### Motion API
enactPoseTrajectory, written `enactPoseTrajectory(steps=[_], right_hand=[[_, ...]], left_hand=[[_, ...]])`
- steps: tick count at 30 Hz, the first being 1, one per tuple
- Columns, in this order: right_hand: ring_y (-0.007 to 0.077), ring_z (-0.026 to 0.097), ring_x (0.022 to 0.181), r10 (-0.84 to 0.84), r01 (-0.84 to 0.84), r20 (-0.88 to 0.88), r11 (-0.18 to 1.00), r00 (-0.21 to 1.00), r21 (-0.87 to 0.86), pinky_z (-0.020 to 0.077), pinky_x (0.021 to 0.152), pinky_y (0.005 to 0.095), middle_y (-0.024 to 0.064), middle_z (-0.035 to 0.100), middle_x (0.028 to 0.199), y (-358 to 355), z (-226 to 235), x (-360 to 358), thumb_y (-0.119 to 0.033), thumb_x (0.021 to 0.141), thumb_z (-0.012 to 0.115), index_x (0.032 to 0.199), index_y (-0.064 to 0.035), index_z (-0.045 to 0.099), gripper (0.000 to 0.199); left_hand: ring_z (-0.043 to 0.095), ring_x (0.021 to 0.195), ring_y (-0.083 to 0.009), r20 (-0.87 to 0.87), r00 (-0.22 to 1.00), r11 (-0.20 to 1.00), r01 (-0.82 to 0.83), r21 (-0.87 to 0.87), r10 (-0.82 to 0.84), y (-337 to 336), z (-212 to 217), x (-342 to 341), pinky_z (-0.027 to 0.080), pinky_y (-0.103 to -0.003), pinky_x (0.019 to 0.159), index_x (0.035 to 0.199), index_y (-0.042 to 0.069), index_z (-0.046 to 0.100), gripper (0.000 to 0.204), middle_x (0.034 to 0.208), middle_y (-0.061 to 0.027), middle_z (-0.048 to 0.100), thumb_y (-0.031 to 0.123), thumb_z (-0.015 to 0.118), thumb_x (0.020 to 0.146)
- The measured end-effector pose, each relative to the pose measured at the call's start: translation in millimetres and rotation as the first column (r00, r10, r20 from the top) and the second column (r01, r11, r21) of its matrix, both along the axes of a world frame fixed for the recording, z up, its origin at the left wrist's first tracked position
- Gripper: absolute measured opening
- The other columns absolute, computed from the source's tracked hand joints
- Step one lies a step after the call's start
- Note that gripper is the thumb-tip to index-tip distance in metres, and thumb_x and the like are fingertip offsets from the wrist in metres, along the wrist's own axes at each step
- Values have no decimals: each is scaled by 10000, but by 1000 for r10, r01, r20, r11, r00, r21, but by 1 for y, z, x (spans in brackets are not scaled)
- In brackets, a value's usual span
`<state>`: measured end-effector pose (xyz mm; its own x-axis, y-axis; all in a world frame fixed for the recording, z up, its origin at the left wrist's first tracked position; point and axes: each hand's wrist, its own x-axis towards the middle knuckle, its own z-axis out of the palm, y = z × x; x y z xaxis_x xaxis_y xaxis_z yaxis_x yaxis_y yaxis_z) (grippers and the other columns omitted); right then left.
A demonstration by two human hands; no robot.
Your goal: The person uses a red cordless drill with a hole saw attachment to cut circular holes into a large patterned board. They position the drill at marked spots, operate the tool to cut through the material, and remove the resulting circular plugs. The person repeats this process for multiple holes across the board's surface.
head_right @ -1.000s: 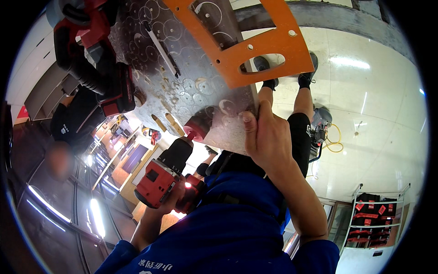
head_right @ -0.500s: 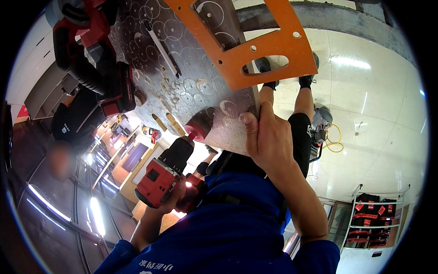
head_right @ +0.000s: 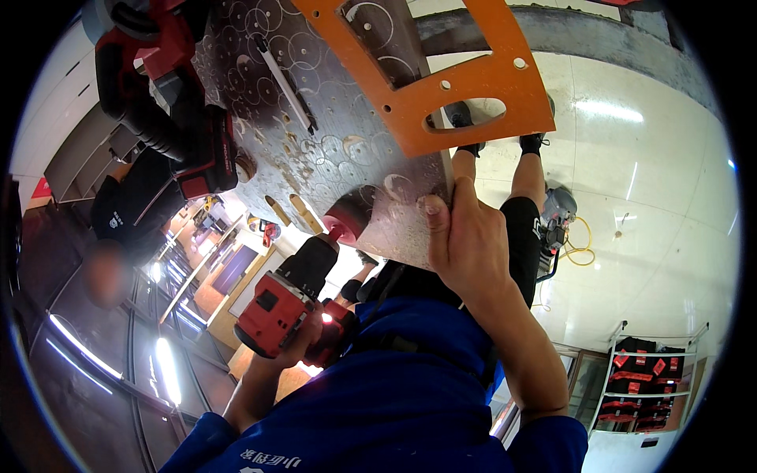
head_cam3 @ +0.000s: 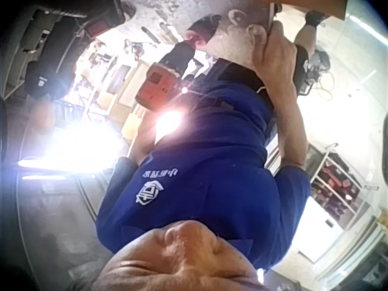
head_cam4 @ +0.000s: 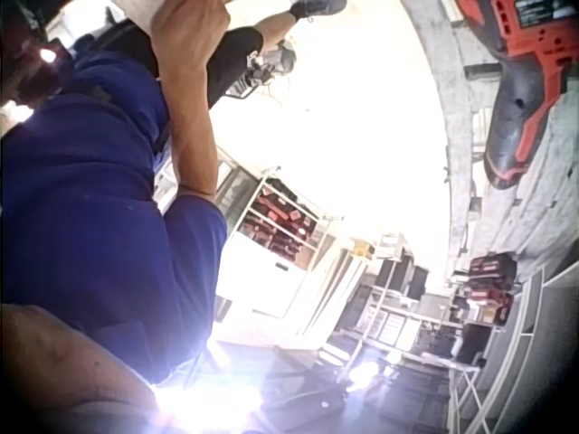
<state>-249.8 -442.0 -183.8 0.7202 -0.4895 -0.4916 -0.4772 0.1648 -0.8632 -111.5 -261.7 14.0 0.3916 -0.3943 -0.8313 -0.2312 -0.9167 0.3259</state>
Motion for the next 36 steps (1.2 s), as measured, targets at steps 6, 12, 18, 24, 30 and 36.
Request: enactPoseTrajectory(steps=[6,12,18,24,30,36], right_hand=[[406,586,514,14,-14,-6,1000,1000,19,454,474,437,213,512,560,-2,2,-1,-316,1013,470,887,30,453,369],[399,585,509,21,-21,-17,1000,1000,-1,455,473,433,213,509,558,-2,1,-1,-307,1011,472,886,34,452,364],[397,568,494,43,-43,-12,999,999,-9,450,470,432,205,486,545,-3,1,-1,-306,1012,472,880,37,451,368],[387,561,485,36,-36,3,999,999,-26,439,460,431,195,478,540,-2,0,0,-303,1013,472,868,32,449,365],[379,564,483,28,-28,10,1000,1000,-13,439,456,425,191,480,537,-3,0,-1,-295,1011,479,867,31,448,357],[369,568,475,25,-25,5,999,1000,-30,446,452,412,185,489,536,-3,1,-1,-306,1014,476,864,23,450,362]], left_hand=[[536,610,-117,-25,999,992,-19,127,22,-5,5,0,418,-269,549,893,50,583,65,696,-15,550,71,539,937],[674,831,-264,-14,998,978,65,197,-63,-2,8,3,537,-362,696,1041,79,640,151,914,-105,667,170,599,928],[678,822,-269,-2,994,976,111,186,-113,-5,7,2,540,-360,688,1047,82,640,155,911,-105,672,177,593,934],[579,541,-116,106,989,994,102,24,-104,-15,1,0,435,-272,487,811,57,632,122,620,-9,578,38,579,919],[566,540,-105,34,998,997,-57,57,55,-14,2,-1,433,-267,491,829,56,625,123,622,-3,570,57,564,936],[574,598,-132,16,1000,992,-1,127,-1,-12,2,1,447,-282,538,878,60,619,100,674,-19,573,97,553,944]])
